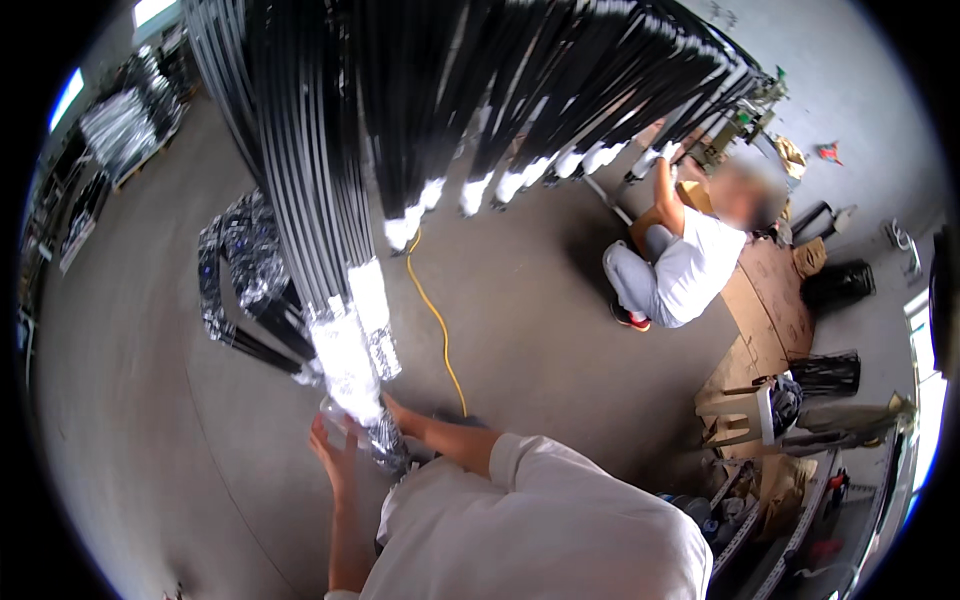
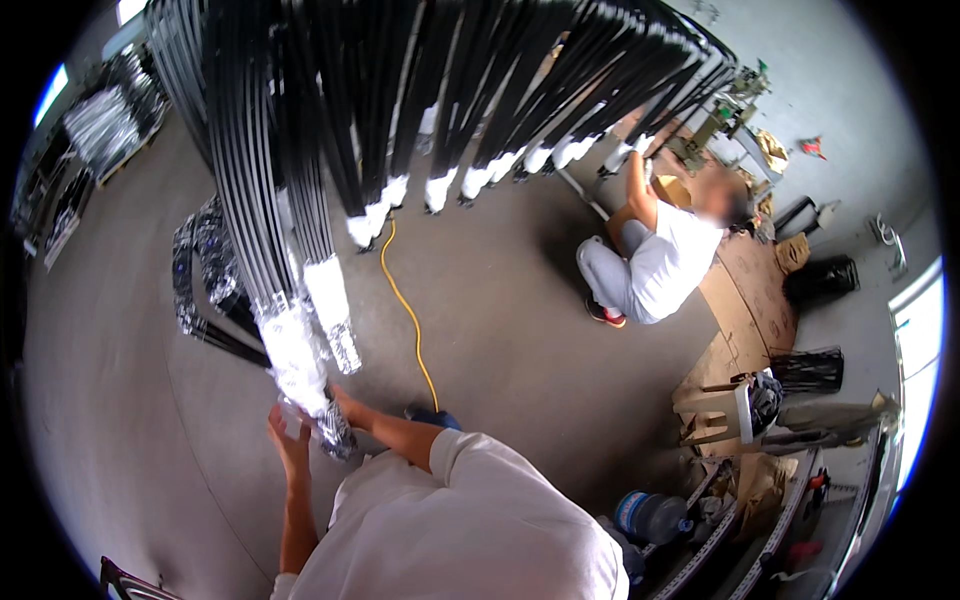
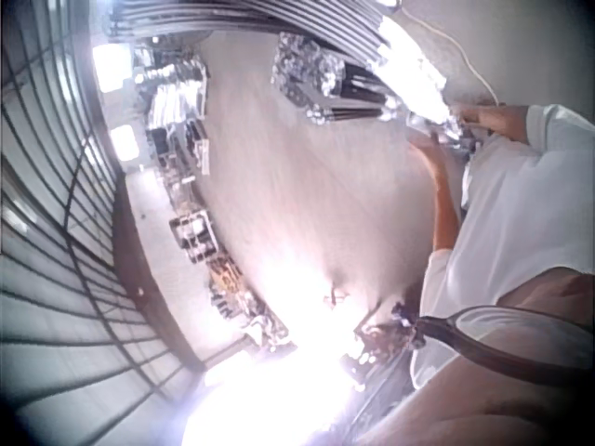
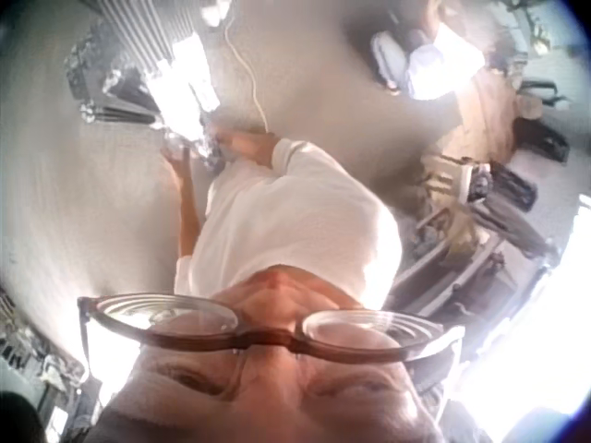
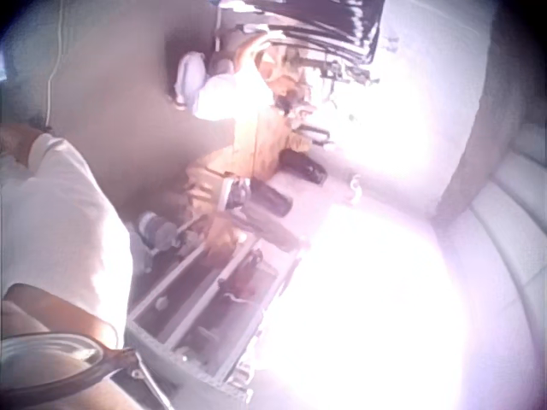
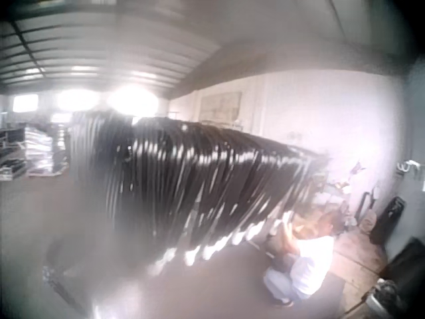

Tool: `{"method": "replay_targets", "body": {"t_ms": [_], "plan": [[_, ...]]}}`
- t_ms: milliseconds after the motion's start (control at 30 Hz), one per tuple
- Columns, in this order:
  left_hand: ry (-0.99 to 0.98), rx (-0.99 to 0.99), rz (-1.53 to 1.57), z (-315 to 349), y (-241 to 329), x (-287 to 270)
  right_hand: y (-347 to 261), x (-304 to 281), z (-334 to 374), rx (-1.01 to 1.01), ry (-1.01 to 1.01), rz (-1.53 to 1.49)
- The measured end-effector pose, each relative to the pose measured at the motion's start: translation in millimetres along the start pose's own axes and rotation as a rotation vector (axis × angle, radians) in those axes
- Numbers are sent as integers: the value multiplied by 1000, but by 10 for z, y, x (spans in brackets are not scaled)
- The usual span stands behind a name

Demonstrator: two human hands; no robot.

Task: The person retrieves a roll of plastic wrap and proceeds to wrap bundles of black metal poles standing upright in a rack. They pull the plastic from the roll and wrap it around the poles multiple times to secure them, occasionally adjusting the bundle or the roll.

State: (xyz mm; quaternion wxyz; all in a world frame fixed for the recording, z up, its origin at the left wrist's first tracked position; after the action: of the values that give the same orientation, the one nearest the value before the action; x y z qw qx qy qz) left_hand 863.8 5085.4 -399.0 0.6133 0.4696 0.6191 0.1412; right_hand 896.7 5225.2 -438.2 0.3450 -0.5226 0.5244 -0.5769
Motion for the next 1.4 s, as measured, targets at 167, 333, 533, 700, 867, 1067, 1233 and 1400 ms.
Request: {"method": "replay_targets", "body": {"t_ms": [167,333,533,700,867,1067,1233,1400], "plan": [[-324,-136,195,215,556,-9,431,-129,-185,-94,-80,118],[-188,-121,-91,94,943,121,860,-317,-368,289,-57,280],[-150,-187,-112,-120,658,295,-23,-357,-229,526,148,389],[-217,-269,199,-191,772,231,-236,-708,-69,538,102,187],[-250,-176,291,-167,653,226,-493,-943,384,556,-156,-310],[-615,-350,741,-134,750,181,-264,-897,790,634,-245,-987],[-722,-436,864,-186,574,261,-383,-813,845,572,-420,-1138],[-850,-514,938,-157,523,260,-766,-719,755,486,-437,-1129]]}}
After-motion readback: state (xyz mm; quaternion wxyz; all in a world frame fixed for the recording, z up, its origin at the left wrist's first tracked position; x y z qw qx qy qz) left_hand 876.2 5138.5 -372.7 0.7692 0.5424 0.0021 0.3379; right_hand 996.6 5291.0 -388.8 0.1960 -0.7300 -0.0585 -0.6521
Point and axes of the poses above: each hand's wrist, its own z-axis away from the middle knuckle, its own x-axis out of the palm, y = z × x, the point moved 4 cm from there along -z, towards the middle knuckle, and after that the axes turned 10 degrees about -y, right-handed, at the moved point
